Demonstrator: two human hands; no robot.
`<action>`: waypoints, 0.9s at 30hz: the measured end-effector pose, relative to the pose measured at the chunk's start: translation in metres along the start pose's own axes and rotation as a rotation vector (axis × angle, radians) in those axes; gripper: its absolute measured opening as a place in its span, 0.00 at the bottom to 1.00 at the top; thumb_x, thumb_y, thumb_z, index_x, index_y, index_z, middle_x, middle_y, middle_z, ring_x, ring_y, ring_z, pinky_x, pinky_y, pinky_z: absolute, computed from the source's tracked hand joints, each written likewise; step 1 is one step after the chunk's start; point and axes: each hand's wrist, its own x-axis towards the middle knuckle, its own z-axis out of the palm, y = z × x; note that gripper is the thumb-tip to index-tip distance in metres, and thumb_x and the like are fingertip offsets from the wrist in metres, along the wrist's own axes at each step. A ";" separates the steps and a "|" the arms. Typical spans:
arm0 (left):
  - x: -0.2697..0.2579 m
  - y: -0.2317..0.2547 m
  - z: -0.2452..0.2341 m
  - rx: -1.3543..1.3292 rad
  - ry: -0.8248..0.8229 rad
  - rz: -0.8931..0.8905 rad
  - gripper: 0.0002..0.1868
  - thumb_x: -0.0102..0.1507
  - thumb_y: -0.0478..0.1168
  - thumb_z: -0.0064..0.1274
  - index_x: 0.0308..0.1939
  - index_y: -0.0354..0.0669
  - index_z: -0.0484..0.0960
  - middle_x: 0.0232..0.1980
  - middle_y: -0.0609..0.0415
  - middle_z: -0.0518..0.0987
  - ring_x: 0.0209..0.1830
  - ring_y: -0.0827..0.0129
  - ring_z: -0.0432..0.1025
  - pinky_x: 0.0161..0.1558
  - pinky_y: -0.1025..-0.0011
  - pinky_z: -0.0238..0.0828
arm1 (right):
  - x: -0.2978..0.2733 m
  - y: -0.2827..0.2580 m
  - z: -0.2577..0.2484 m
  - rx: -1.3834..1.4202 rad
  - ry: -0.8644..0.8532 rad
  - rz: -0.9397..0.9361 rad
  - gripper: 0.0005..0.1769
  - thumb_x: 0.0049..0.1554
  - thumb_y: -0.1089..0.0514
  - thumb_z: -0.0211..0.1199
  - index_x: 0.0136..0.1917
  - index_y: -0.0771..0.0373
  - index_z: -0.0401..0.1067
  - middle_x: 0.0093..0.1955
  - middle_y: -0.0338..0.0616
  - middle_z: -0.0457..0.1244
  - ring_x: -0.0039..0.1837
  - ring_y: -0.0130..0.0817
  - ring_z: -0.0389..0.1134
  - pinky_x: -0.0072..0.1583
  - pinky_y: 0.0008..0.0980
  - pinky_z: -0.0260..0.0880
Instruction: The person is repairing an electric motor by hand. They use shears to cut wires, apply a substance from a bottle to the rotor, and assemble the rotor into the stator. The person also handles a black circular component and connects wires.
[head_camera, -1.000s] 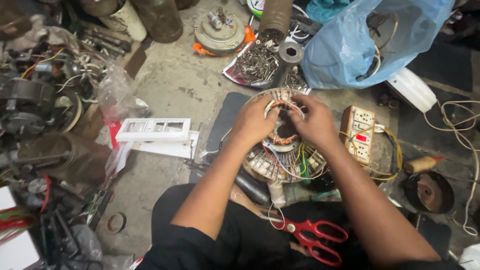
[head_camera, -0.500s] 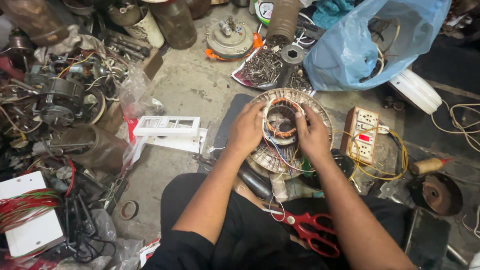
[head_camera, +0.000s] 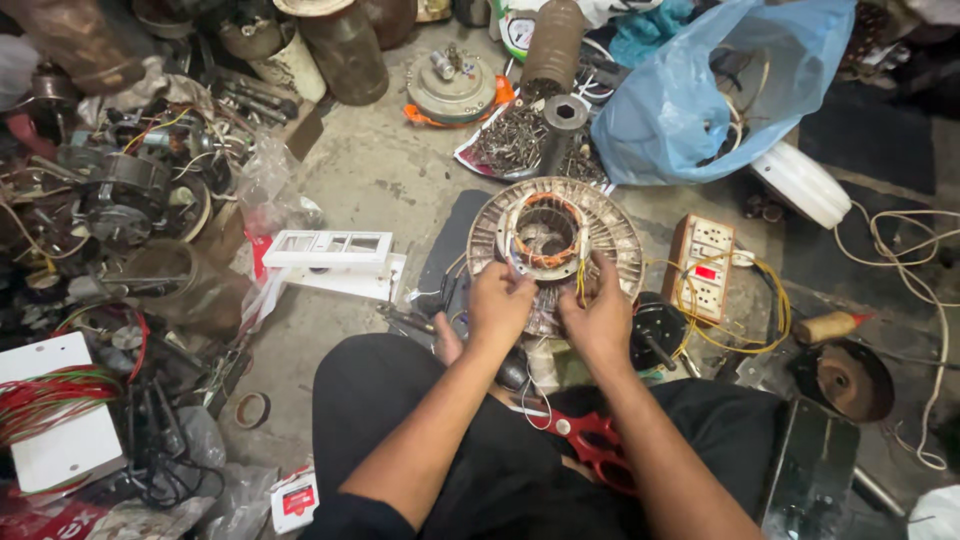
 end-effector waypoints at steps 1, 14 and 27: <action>-0.002 -0.003 0.001 -0.161 -0.036 -0.055 0.11 0.64 0.39 0.55 0.44 0.36 0.73 0.32 0.56 0.85 0.26 0.69 0.77 0.27 0.68 0.72 | 0.000 0.005 0.002 0.064 -0.009 0.018 0.34 0.52 0.60 0.65 0.72 0.63 0.65 0.40 0.43 0.67 0.40 0.35 0.68 0.45 0.38 0.70; -0.150 0.013 -0.072 -0.622 -0.398 -0.617 0.15 0.73 0.43 0.39 0.57 0.44 0.77 0.25 0.63 0.64 0.17 0.79 0.57 0.21 0.76 0.59 | -0.041 -0.018 -0.066 0.807 -0.290 0.600 0.11 0.66 0.50 0.52 0.53 0.58 0.67 0.32 0.34 0.53 0.29 0.26 0.49 0.32 0.29 0.51; -0.175 -0.024 -0.077 -0.353 -0.433 -0.440 0.18 0.71 0.39 0.39 0.65 0.44 0.70 0.32 0.59 0.73 0.24 0.77 0.66 0.30 0.74 0.70 | -0.055 0.028 -0.067 0.864 -0.309 0.815 0.11 0.62 0.54 0.57 0.50 0.63 0.74 0.31 0.33 0.55 0.31 0.26 0.54 0.35 0.30 0.58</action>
